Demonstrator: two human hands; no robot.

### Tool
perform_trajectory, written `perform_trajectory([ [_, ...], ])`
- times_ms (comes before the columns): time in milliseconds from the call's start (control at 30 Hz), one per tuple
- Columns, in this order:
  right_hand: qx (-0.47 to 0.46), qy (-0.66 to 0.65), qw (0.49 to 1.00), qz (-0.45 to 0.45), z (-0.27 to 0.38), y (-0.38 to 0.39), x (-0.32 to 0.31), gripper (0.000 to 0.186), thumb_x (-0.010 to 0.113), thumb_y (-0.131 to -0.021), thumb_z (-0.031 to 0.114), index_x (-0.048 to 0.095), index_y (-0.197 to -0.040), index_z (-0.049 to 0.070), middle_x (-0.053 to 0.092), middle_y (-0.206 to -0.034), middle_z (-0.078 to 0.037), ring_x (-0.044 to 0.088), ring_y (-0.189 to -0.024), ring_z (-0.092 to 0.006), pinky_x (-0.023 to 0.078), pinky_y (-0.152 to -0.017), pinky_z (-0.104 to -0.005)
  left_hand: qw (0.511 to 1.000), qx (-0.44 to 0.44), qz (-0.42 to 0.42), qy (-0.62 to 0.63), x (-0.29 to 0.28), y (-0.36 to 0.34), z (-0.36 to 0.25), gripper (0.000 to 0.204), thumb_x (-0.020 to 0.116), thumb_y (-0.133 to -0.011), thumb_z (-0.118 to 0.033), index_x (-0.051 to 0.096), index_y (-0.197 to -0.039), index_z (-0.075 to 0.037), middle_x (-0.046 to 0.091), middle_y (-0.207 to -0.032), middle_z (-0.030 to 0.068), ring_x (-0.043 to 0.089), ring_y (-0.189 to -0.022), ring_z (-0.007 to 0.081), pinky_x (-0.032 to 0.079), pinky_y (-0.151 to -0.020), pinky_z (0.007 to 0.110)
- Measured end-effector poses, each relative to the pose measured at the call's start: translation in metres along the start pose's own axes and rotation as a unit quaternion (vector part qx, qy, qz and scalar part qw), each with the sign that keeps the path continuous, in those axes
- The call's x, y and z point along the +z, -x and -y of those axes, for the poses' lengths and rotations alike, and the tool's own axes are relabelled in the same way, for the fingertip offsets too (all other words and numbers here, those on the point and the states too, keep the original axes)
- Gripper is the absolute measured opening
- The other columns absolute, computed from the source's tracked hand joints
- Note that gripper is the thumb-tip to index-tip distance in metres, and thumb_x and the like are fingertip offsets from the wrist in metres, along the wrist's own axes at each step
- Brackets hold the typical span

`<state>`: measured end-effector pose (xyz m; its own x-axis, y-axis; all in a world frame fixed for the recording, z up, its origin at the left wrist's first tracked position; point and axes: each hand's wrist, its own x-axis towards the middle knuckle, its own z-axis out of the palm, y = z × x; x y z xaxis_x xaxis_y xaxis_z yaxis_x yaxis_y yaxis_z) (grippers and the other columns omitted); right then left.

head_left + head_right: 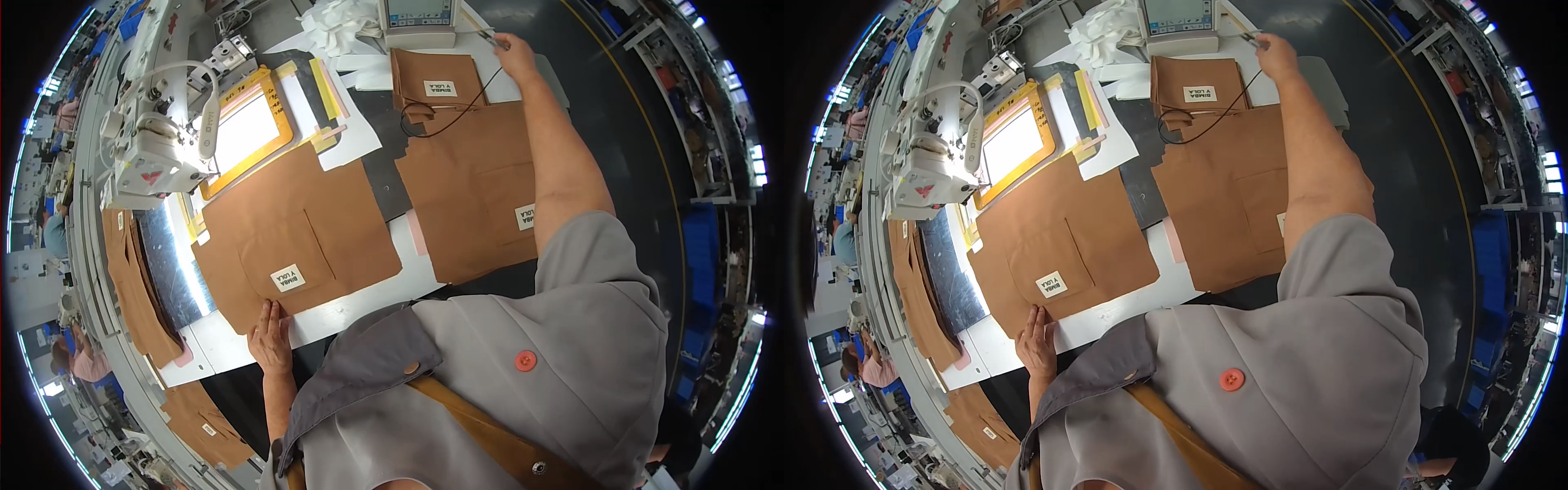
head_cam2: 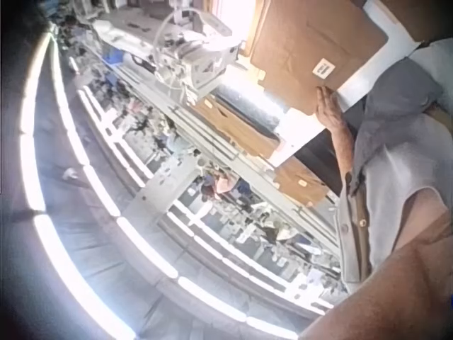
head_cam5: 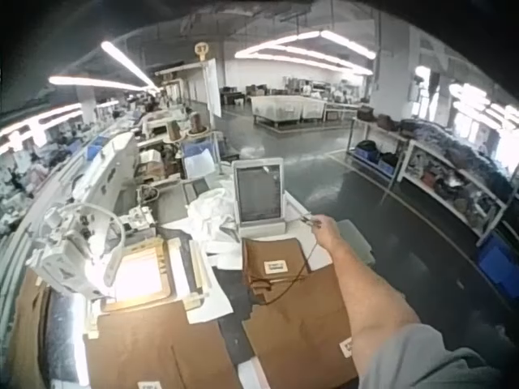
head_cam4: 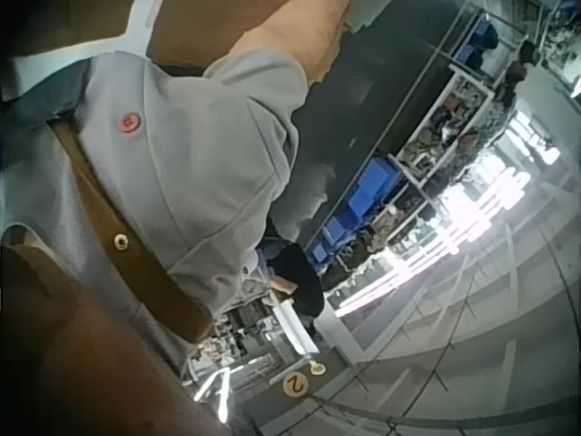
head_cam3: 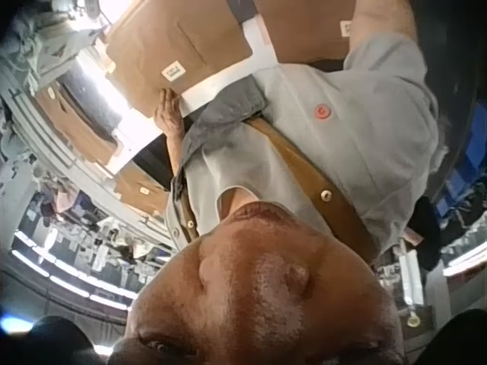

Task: Sewing a pocket onto leather panels using an industrial sewing machine and trimming threads manually.

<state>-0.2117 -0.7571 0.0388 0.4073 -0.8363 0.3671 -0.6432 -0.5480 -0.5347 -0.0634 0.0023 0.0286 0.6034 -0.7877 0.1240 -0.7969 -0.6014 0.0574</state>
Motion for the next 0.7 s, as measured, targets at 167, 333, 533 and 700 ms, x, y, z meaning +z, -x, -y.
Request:
perform_trajectory([
  [167,0.125,-0.419,0.899,-0.028,-0.038,-0.079,-0.118,0.034,0.062,-0.102,0.015,0.065,-0.134,0.005,0.066,-0.097,-0.008,0.063,-0.084,-0.0166,0.051,-0.068,-0.0313,0.999,-0.001,-0.004,-0.045,0.007,-0.002,-0.005,0.034,0.07,-0.095,-0.018,0.072,-0.128,-0.01,0.071,-0.134,0.0111,0.075,-0.094,0.0243,0.051,-0.089,0.039],
  [333,-0.031,-0.301,0.943,-0.138,0.02,-0.077,-0.166,0.027,0.064,-0.104,0.017,0.069,-0.127,0.005,0.064,-0.086,-0.001,0.056,-0.069,-0.0091,0.044,-0.059,-0.0245,0.998,-0.014,-0.011,-0.063,0.0,-0.004,-0.006,0.027,0.07,-0.092,-0.011,0.074,-0.119,-0.011,0.075,-0.124,0.0082,0.075,-0.094,0.0227,0.051,-0.089,0.039],
  [533,-0.02,-0.265,0.963,0.036,-0.017,-0.017,-0.039,0.03,0.061,-0.105,0.016,0.069,-0.132,0.008,0.073,-0.119,-0.007,0.072,-0.106,-0.019,0.056,-0.087,-0.0317,0.999,-0.037,0.004,-0.02,-0.005,-0.017,-0.002,0.016,0.07,-0.089,-0.004,0.071,-0.105,-0.007,0.078,-0.113,0.008,0.073,-0.098,0.0287,0.052,-0.087,0.041],
  [700,-0.052,-0.099,0.991,0.078,-0.02,0.034,-0.018,0.028,0.063,-0.101,0.019,0.071,-0.127,0.012,0.077,-0.116,-0.01,0.073,-0.105,-0.0226,0.056,-0.085,-0.0364,0.962,-0.137,-0.054,0.229,-0.022,-0.022,-0.008,0.011,0.065,-0.092,-0.001,0.068,-0.103,-0.001,0.075,-0.1,0.013,0.072,-0.094,0.0282,0.054,-0.081,0.038],
])
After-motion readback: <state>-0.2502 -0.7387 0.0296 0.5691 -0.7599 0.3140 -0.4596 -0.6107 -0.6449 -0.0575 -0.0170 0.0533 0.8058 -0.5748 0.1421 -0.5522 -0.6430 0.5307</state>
